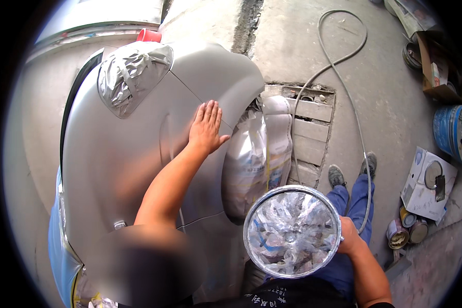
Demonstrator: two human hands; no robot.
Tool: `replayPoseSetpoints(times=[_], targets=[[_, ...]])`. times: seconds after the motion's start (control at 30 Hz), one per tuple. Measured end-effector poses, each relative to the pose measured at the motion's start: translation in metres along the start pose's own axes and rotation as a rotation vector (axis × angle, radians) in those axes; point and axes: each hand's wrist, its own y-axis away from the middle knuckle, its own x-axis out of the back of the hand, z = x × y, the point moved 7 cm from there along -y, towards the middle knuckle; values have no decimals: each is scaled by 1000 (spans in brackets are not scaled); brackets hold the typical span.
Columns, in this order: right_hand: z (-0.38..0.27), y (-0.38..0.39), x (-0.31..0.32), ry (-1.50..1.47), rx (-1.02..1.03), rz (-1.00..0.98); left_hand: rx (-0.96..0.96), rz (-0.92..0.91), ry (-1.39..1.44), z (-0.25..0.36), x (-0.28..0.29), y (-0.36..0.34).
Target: The person uses a spray gun to apply paint to the rear section of a silver car. The car is partially masked with plastic sheeting and tape. The person moves around the vehicle to cover different areas and periodically touches the painted surface to inspect the finish.
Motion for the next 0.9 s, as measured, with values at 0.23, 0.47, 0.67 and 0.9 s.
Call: replayPoseSetpoints(times=[0.23,0.47,0.67,0.9], targets=[[-1,9,-2,9,-12,6,-608,-233,517,140,-41,87],[-34,5,-2,-90,-80,31,-340,-25,1366,174,-45,175],[-49,7,1,-62,-8,94,-8,53,177,76,-3,174],[-25,24,-4,-4,65,96,210,-46,-51,-2,-12,160]])
